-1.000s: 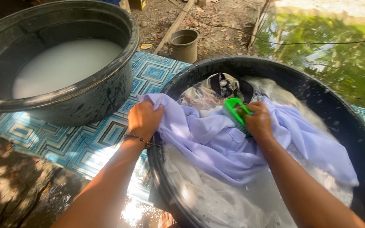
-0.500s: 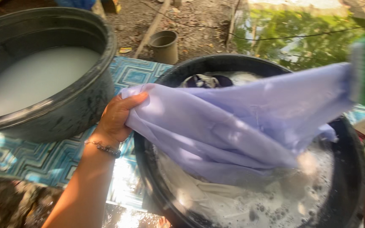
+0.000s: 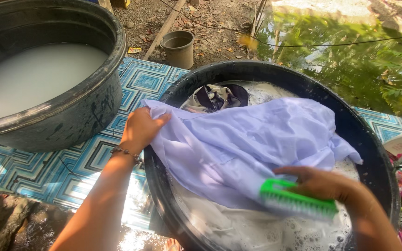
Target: The person washes white and light-colored clothes in a large basin by hand, pouring detergent into the water and scrubbing the fabric with a brush.
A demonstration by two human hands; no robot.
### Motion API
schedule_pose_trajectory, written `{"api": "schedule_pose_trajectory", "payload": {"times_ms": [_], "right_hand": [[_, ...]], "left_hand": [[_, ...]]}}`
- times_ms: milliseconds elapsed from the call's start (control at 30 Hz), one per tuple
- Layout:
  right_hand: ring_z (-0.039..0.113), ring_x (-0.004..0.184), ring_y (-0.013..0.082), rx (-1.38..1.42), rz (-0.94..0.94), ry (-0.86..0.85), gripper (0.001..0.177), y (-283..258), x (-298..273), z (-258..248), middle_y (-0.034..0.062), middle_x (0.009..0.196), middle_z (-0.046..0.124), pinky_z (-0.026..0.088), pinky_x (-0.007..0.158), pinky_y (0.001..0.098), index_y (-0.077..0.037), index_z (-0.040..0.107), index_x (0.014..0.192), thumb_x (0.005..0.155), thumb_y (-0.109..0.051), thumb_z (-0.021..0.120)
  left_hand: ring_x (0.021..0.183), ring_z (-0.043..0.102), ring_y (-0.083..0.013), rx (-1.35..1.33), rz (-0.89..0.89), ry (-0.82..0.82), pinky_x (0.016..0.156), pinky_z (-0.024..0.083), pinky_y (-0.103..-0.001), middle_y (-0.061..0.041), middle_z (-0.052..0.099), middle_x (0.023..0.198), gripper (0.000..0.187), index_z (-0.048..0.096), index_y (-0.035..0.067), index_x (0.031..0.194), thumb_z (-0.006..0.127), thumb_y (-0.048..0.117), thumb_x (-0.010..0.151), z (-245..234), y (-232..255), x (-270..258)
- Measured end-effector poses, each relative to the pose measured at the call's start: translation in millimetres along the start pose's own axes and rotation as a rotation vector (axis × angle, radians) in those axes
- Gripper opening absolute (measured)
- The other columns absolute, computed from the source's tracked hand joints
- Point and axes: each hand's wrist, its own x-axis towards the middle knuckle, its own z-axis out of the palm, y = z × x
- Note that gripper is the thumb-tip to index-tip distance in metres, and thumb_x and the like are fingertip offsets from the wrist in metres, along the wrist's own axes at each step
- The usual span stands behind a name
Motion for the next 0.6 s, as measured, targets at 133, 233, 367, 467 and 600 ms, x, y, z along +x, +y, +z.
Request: {"api": "schedule_pose_trajectory", "payload": {"times_ms": [133,233,367,467,600], "right_hand": [[0.077,0.084,0.0203,0.047,0.013,0.103,0.073,-20.9,-30.4,23.4,0.0117,0.107,0.077,0.062,0.076,0.0345,-0.036,0.045,0.154,0.089,-0.035,0.078],[0.08,0.08,0.0236,0.044,0.148,0.17,0.066,-24.7,-43.6,22.9,0.0124,0.104,0.08,0.062,0.075,0.0385,-0.036,0.049,0.147,0.087,-0.036,0.075],[0.075,0.083,0.0154,-0.154,0.09,0.187,0.053,-9.0,-37.4,20.0,0.0052,0.105,0.083,0.061,0.077,0.0314,-0.031,0.063,0.138,0.086,-0.034,0.074],[0.069,0.062,0.029,-0.003,0.197,0.369,0.035,-5.4,-32.6,-1.0,0.0178,0.09,0.08,0.061,0.058,0.0399,-0.021,0.073,0.129,0.1,-0.038,0.063],[0.071,0.067,0.0226,0.408,-0.064,0.915,0.039,-27.7,-25.0,-57.8,0.0197,0.091,0.074,0.057,0.057,0.0353,-0.002,0.063,0.131,0.1,-0.025,0.061]], "left_hand": [[0.089,0.078,-0.0299,-0.093,-0.025,-0.045,0.083,0.058,-0.039,-0.018,0.079,0.097,0.051,0.076,0.002,0.105,0.076,0.044,0.078,-2.6,1.6,-3.9],[0.091,0.076,-0.0313,-0.052,-0.005,-0.034,0.083,0.056,-0.039,-0.018,0.078,0.098,0.05,0.077,0.004,0.108,0.076,0.044,0.077,-5.1,8.8,-10.2],[0.102,0.067,-0.0398,0.256,-0.042,0.085,0.09,0.051,-0.046,-0.025,0.071,0.107,0.065,0.072,-0.003,0.104,0.08,0.059,0.083,-12.8,28.9,-7.1],[0.104,0.061,-0.0422,0.356,0.194,0.421,0.087,0.047,-0.052,-0.025,0.066,0.108,0.058,0.071,-0.003,0.099,0.079,0.054,0.086,-11.1,43.8,-2.6],[0.095,0.061,-0.0392,0.104,0.522,0.468,0.08,0.048,-0.051,-0.02,0.065,0.1,0.036,0.069,0.001,0.103,0.079,0.029,0.082,26.8,78.1,35.6]]}}
